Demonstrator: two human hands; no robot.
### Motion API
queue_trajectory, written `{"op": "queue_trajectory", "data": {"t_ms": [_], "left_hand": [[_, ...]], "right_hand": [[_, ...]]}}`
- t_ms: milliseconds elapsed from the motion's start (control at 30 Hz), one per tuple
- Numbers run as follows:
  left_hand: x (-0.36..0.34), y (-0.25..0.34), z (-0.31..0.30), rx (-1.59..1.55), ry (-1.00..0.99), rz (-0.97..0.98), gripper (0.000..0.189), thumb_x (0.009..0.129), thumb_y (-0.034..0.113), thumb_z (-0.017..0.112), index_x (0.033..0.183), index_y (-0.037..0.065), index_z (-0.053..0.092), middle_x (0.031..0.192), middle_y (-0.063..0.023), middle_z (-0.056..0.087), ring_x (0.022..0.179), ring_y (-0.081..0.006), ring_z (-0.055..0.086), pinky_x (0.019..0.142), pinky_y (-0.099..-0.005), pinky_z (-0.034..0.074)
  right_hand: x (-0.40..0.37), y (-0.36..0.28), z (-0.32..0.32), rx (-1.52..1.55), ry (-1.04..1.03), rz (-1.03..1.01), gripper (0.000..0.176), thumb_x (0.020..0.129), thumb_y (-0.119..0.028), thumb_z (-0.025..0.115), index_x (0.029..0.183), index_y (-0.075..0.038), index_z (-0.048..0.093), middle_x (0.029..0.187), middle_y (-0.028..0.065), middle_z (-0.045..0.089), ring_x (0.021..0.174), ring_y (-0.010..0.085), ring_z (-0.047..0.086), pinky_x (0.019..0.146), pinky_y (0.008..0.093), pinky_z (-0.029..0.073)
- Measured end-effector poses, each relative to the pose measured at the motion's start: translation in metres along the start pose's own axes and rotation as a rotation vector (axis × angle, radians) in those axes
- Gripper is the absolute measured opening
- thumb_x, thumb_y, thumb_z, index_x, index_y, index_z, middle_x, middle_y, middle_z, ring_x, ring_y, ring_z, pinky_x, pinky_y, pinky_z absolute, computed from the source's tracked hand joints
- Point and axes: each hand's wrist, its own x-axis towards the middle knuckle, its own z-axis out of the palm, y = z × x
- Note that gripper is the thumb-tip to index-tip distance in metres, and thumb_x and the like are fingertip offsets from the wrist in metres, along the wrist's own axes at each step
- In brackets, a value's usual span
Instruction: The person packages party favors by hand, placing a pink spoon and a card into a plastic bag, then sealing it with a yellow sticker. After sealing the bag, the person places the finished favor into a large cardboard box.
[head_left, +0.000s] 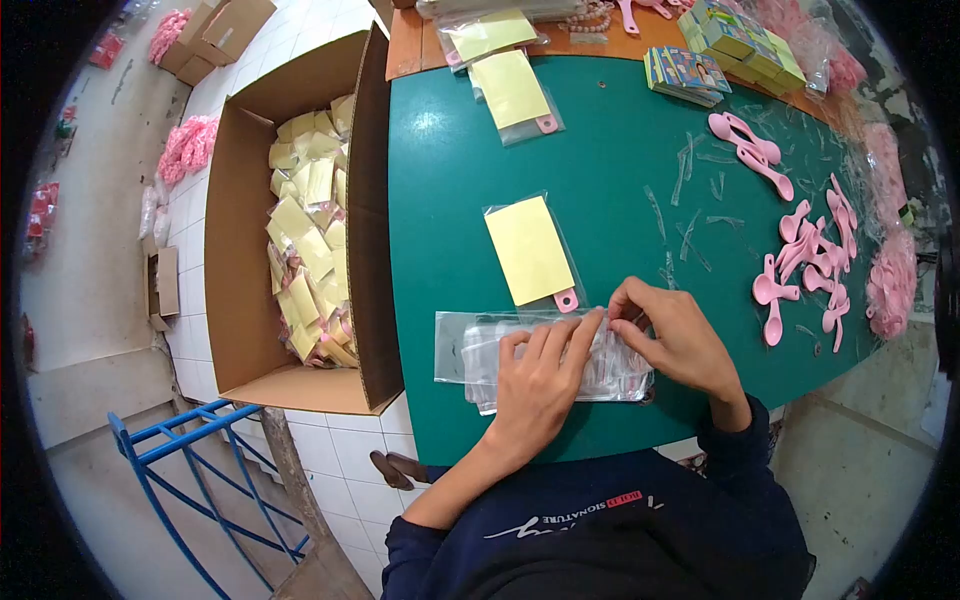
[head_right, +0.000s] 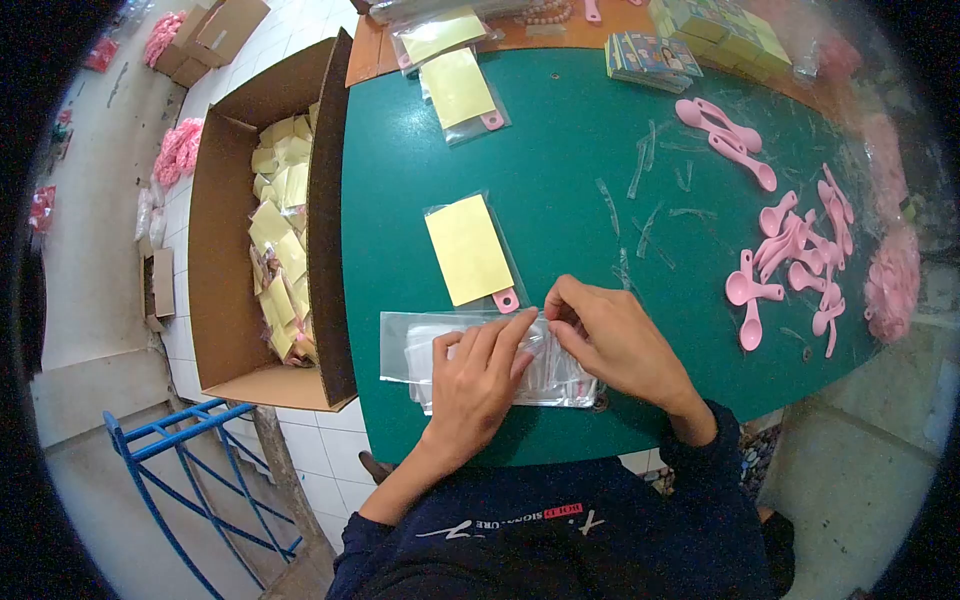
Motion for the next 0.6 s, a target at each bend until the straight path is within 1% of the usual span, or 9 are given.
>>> {"op": "queue_trajectory", "data": {"t_ms": [167, 267, 367, 467, 567, 600], "left_hand": [[0.0, -0.004, 0.002, -0.005, 0.074, 0.024, 0.04, 0.077, 0.016, 0.067, 0.115, 0.01, 0.057, 0.086, -0.0011, 0.06, 0.082, -0.0152, 0.057, 0.077, -0.0343, 0.037], [0.0, -0.01, 0.004, -0.088, 0.095, 0.037, 0.037, 0.076, 0.013, 0.068, 0.111, 0.009, 0.058, 0.084, -0.0018, 0.061, 0.078, -0.017, 0.058, 0.076, -0.034, 0.038], [0.005, -0.01, -0.004, -0.217, 0.109, -0.012, 0.039, 0.074, 0.008, 0.07, 0.111, 0.009, 0.058, 0.083, -0.0025, 0.063, 0.076, -0.0173, 0.06, 0.076, -0.0326, 0.039], [0.006, -0.013, -0.006, -0.393, 0.115, -0.092, 0.043, 0.072, 0.005, 0.072, 0.113, 0.009, 0.057, 0.084, -0.0026, 0.065, 0.077, -0.0165, 0.062, 0.076, -0.0311, 0.04], [0.006, -0.013, -0.008, -0.432, 0.102, -0.098, 0.047, 0.071, 0.004, 0.073, 0.115, 0.009, 0.057, 0.084, -0.0022, 0.066, 0.077, -0.0152, 0.063, 0.078, -0.0307, 0.041], [0.007, -0.013, -0.008, -0.428, 0.099, -0.09, 0.048, 0.071, 0.005, 0.073, 0.115, 0.008, 0.056, 0.085, -0.0024, 0.066, 0.078, -0.0154, 0.063, 0.078, -0.0308, 0.041]], "right_hand": [[0.0, 0.003, 0.004, 0.039, 0.008, -0.008, 0.014, 0.082, -0.004, 0.059, 0.091, 0.003, 0.051, 0.081, 0.0181, 0.063, 0.075, 0.0275, 0.065, 0.066, 0.033, 0.05], [0.001, 0.005, 0.005, 0.079, -0.019, -0.012, 0.016, 0.083, -0.006, 0.059, 0.093, 0.003, 0.051, 0.08, 0.0166, 0.063, 0.075, 0.0256, 0.066, 0.067, 0.0318, 0.051], [0.002, 0.008, 0.007, 0.134, 0.023, -0.003, 0.018, 0.082, -0.005, 0.064, 0.095, 0.001, 0.053, 0.082, 0.0086, 0.065, 0.073, 0.0143, 0.064, 0.063, 0.0238, 0.05], [0.005, 0.007, 0.007, 0.372, -0.023, 0.014, 0.021, 0.083, -0.011, 0.064, 0.097, 0.001, 0.054, 0.083, 0.0061, 0.064, 0.075, 0.0133, 0.063, 0.067, 0.0267, 0.05], [0.009, 0.013, 0.01, 0.442, -0.024, 0.064, 0.02, 0.083, -0.009, 0.065, 0.096, 0.0, 0.054, 0.084, 0.0044, 0.063, 0.075, 0.0098, 0.061, 0.066, 0.0235, 0.05], [0.009, 0.014, 0.009, 0.499, -0.052, 0.079, 0.02, 0.083, -0.008, 0.065, 0.097, 0.0, 0.053, 0.084, 0.0049, 0.063, 0.075, 0.0095, 0.061, 0.066, 0.0228, 0.049]]}}
